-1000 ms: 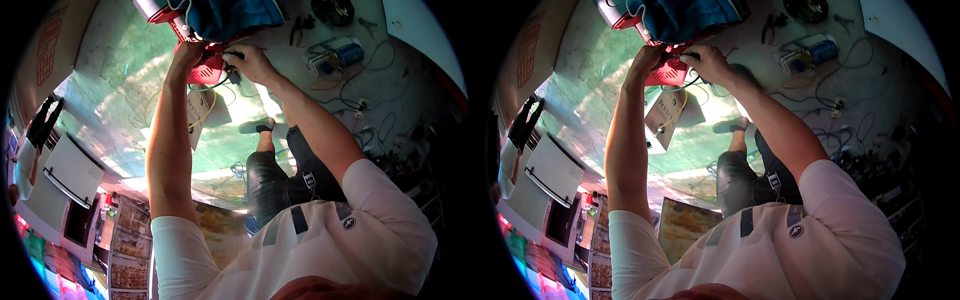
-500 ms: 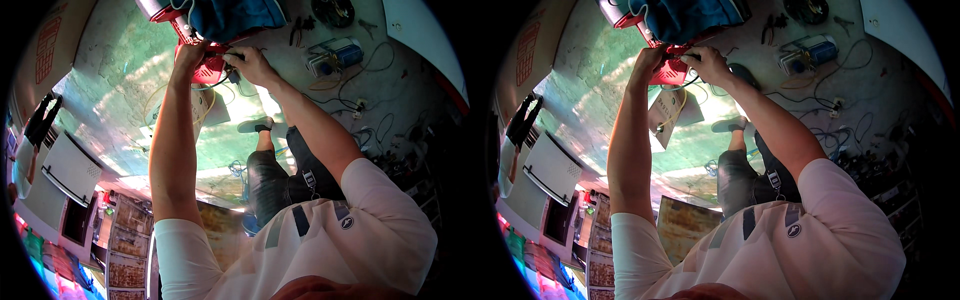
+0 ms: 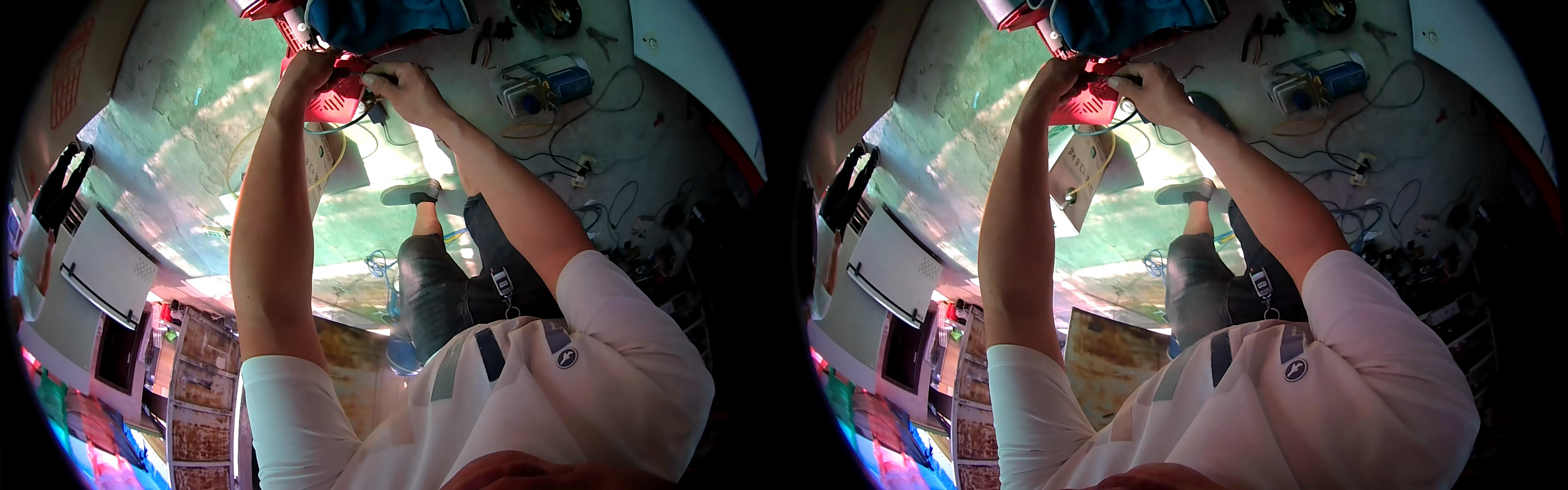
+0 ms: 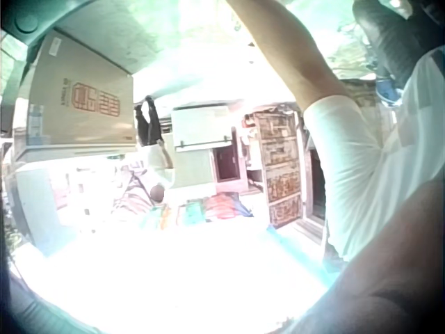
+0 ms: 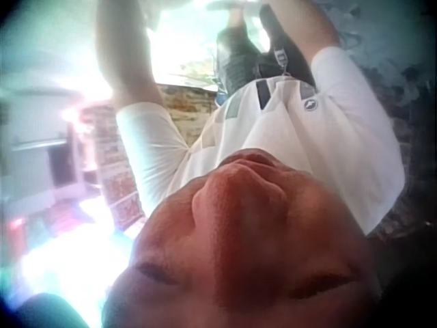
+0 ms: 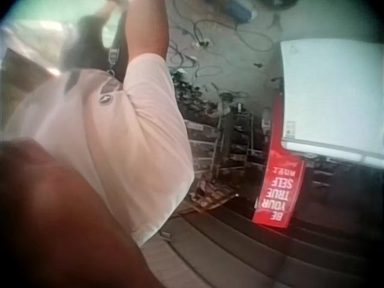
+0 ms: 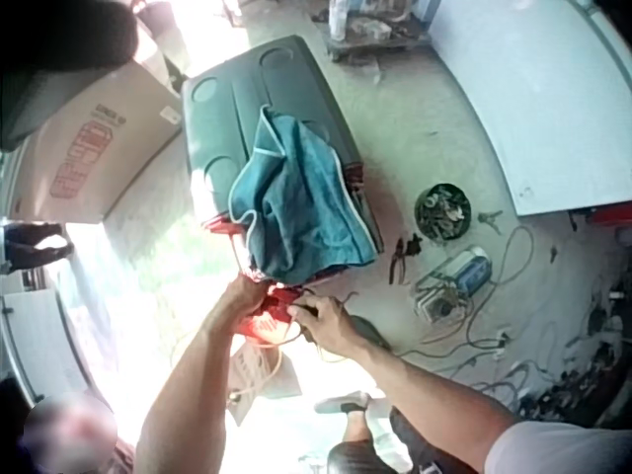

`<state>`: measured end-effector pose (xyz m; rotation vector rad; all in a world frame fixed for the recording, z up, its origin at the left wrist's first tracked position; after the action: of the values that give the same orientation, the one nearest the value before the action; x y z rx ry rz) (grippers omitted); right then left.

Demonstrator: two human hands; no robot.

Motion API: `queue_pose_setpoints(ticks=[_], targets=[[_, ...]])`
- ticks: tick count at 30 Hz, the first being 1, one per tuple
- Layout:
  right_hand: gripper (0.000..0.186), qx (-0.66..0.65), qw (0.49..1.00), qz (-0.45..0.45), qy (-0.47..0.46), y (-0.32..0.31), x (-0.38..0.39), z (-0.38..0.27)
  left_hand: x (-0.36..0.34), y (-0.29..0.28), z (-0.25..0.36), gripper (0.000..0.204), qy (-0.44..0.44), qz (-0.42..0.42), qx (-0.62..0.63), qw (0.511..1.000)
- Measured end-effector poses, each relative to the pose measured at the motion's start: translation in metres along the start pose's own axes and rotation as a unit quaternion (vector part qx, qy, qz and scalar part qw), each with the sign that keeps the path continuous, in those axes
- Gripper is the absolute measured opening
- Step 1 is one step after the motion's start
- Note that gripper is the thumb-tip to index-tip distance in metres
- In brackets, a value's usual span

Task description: The person connects a hose to a red machine, uses pliers to adjust a wire on a compressor, and wipes components with a blue cloth while sitting on the floor.

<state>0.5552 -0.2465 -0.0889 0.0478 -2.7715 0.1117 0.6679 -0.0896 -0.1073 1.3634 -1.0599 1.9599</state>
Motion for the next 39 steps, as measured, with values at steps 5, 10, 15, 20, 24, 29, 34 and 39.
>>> queue_pose_setpoints(ticks=[5, 10, 15, 20, 24, 29, 34, 39], targets=[[0.033, 0.022, 1.000, -0.008, 0.017, 0.000, 0.001, -0.002, 0.009, -0.001, 0.005, 0.049, 0.005, 0.064, -0.010, 0.998], [0.034, -0.002, 1.000, -0.010, 0.026, -0.001, 0.001, -0.004, 0.018, 0.004, 0.006, 0.039, -0.040, -0.027, 0.122, 0.991], [0.028, -0.029, 0.999, 0.019, 0.002, 0.000, 0.001, -0.005, 0.018, 0.004, 0.012, 0.040, 0.013, 0.017, 0.033, 0.999], [0.028, -0.036, 0.999, 0.012, -0.003, 0.002, 0.001, -0.005, 0.008, 0.009, 0.007, 0.045, 0.026, 0.027, 0.058, 0.998], [0.028, -0.044, 0.999, 0.003, 0.024, -0.001, 0.000, -0.004, 0.003, 0.010, -0.003, 0.047, 0.020, 0.006, 0.109, 0.994], [0.031, -0.014, 0.998, -0.033, 0.057, -0.001, 0.000, -0.001, -0.007, 0.009, -0.001, 0.049, 0.047, 0.073, -0.005, 0.996], [0.027, -0.043, 0.999, 0.013, 0.000, -0.003, -0.001, -0.008, -0.003, 0.010, -0.003, 0.053, 0.010, 0.028, 0.071, 0.997], [0.026, -0.038, 0.999, -0.003, 0.020, -0.004, -0.001, -0.006, 0.007, 0.007, 0.004, 0.050, 0.007, 0.034, 0.024, 0.999]])
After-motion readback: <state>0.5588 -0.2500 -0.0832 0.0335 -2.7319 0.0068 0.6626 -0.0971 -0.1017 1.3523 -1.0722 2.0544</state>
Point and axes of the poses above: each hand's wrist, its own x-axis away from the middle knuckle, its own y-axis out of the palm, z = x × y, the point moved 6 cm from there along -x, towards the middle knuckle, and after that the axes turned 7 degrees about -y, right-handed, at the moved point
